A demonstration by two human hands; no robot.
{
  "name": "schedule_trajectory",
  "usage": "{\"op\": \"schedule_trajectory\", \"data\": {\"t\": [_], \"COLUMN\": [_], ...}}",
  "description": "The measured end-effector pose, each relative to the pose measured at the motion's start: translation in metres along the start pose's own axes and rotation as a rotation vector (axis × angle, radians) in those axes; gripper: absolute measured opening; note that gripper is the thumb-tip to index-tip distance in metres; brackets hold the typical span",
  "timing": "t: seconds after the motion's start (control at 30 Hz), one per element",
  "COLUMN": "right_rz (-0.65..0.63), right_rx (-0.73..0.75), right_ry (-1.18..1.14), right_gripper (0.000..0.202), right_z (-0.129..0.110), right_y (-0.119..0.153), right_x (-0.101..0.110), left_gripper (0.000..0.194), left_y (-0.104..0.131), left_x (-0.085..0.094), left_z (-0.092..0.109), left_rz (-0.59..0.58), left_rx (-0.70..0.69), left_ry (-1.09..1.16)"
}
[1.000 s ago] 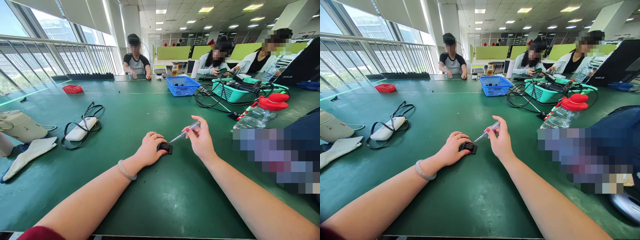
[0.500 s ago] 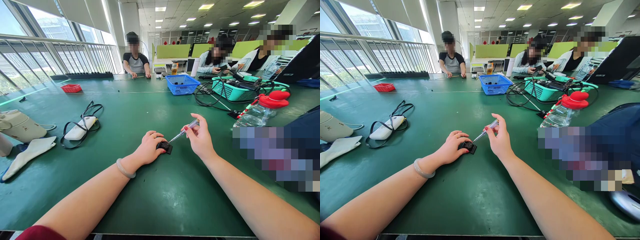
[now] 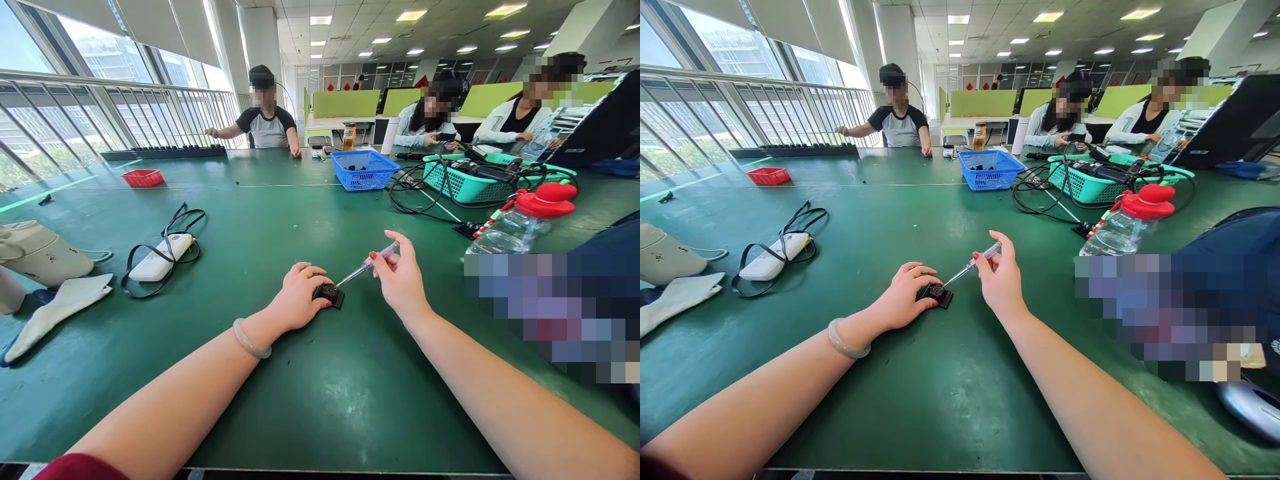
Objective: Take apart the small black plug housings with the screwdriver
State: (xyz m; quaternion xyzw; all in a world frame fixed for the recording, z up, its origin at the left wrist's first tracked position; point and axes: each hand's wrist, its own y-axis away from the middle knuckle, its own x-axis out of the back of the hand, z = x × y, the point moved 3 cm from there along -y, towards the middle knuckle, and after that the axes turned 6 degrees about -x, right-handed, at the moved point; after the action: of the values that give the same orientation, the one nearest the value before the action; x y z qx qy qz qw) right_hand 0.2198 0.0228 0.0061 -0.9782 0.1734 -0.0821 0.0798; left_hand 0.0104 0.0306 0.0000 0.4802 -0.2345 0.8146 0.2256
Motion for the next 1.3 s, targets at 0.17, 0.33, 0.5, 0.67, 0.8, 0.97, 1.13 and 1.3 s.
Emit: {"op": "schedule_trajectory", "data": {"t": [0.17,0.33,0.5,0.67,0.8,0.97,1.13,1.3], "right_rz": [-0.015,-0.084,-0.108,-0.049,-0.016,-0.008,-0.087,-0.115], "right_rx": [-0.027,0.024,0.070,-0.014,-0.088,-0.148,-0.110,-0.066], "right_ry": [-0.022,-0.109,-0.117,-0.036,-0.005,0.010,-0.058,-0.109], "right_gripper": [0.067,0.066,0.059,0.063,0.070,0.076,0.075,0.068], "right_z": [0.003,0.000,-0.002,-0.003,0.002,0.012,0.011,0.008], "right_y": [-0.002,0.001,0.003,0.001,-0.002,-0.006,-0.002,0.002], "right_x": [0.000,-0.002,-0.003,0.000,0.002,0.001,-0.006,-0.009], "left_gripper": [0.032,0.033,0.033,0.034,0.033,0.033,0.033,0.034], "left_y": [0.000,0.000,0.000,0.000,0.000,0.000,0.000,0.000], "left_x": [0.000,0.000,0.000,0.000,-0.001,-0.001,0.000,0.000], "left_z": [0.001,0.000,-0.001,-0.001,0.000,-0.001,-0.001,0.000], "left_rz": [-0.009,-0.005,-0.008,-0.015,-0.007,-0.002,-0.001,0.006], "left_rx": [0.004,0.001,0.000,0.011,0.004,0.006,0.012,0.008], "left_ry": [-0.004,-0.005,-0.013,-0.003,0.004,0.008,0.004,0.016]}}
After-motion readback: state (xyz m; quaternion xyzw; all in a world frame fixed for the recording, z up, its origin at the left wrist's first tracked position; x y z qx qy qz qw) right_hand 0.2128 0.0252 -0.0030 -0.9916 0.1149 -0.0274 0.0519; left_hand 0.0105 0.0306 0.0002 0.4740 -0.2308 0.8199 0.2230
